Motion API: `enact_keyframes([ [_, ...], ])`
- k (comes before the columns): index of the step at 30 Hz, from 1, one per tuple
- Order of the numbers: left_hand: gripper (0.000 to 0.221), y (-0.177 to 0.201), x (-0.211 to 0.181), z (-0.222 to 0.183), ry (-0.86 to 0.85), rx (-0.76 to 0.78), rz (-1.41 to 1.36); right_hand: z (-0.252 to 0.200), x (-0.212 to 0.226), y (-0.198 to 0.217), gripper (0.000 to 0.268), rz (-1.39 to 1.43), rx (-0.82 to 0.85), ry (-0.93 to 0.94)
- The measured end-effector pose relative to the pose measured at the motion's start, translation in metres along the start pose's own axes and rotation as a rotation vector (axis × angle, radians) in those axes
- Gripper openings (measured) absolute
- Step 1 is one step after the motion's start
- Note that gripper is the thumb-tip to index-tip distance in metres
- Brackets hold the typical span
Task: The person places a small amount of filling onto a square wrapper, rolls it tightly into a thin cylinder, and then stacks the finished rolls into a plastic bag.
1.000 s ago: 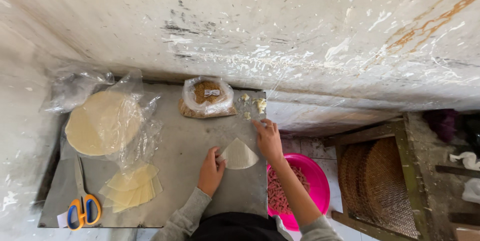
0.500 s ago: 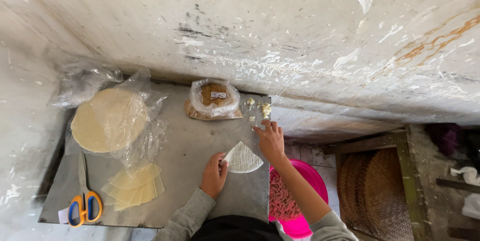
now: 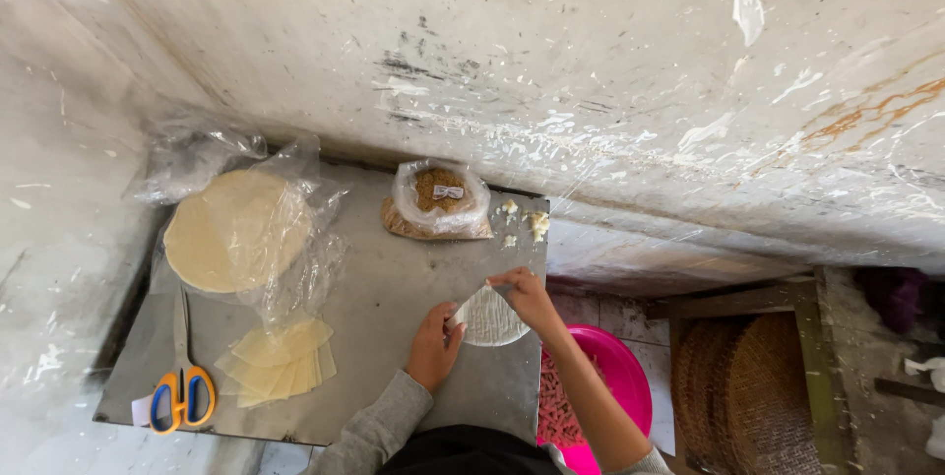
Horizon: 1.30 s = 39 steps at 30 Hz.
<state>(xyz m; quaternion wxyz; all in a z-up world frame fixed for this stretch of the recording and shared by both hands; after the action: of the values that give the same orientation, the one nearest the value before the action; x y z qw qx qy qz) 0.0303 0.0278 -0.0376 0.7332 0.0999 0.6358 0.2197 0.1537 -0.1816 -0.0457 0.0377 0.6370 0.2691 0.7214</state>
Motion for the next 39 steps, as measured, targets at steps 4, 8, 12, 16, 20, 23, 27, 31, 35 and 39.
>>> enact_keyframes([
  [4, 0.038, -0.002, 0.002, -0.001, 0.021, 0.007, -0.018, -0.028, 0.007, -0.011, 0.047, -0.106, -0.064, -0.075],
  [8, 0.036, 0.0, -0.003, -0.001, 0.016, -0.008, 0.001, -0.041, 0.037, -0.009, 0.062, -0.407, -0.122, -0.007],
  [12, 0.036, 0.003, -0.006, -0.001, -0.012, 0.008, 0.015, -0.054, 0.065, -0.011, 0.071, -0.989, -0.025, 0.271],
  [16, 0.037, 0.002, -0.006, -0.001, -0.028, 0.0, 0.043, -0.053, 0.076, 0.001, 0.071, -1.157, 0.031, 0.332],
  [20, 0.038, 0.004, -0.009, 0.0, -0.034, -0.001, 0.039, -0.052, 0.089, 0.01, 0.062, -0.865, -0.004, 0.218],
  [23, 0.037, 0.004, -0.009, -0.001, -0.023, -0.002, 0.035, -0.055, 0.094, 0.0, 0.066, -0.678, -0.004, 0.1],
  [27, 0.035, 0.002, -0.008, 0.0, 0.023, 0.024, 0.021, -0.056, 0.095, -0.012, 0.066, -0.681, 0.018, 0.1],
  [31, 0.035, 0.004, -0.01, 0.0, 0.001, 0.032, 0.019, -0.055, 0.084, -0.029, 0.065, -0.985, 0.122, 0.106],
  [35, 0.036, 0.004, -0.009, 0.001, -0.027, 0.018, 0.026, -0.062, 0.069, -0.039, 0.074, -1.271, 0.141, 0.192],
  [39, 0.036, 0.003, -0.007, 0.0, -0.036, 0.011, 0.02, -0.069, 0.059, -0.042, 0.079, -1.469, 0.075, 0.291],
])
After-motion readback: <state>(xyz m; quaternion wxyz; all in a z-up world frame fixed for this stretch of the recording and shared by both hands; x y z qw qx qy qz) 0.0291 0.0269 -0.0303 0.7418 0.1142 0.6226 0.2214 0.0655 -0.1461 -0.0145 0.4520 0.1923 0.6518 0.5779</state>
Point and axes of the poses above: each hand's wrist, its own z-axis towards the middle knuckle, its own y-axis out of the back of the hand, x = y × z, the point moved 3 cm from there along z, towards the middle knuckle, and after that the axes turned 5 degrees about z, right-handed, at the moved point
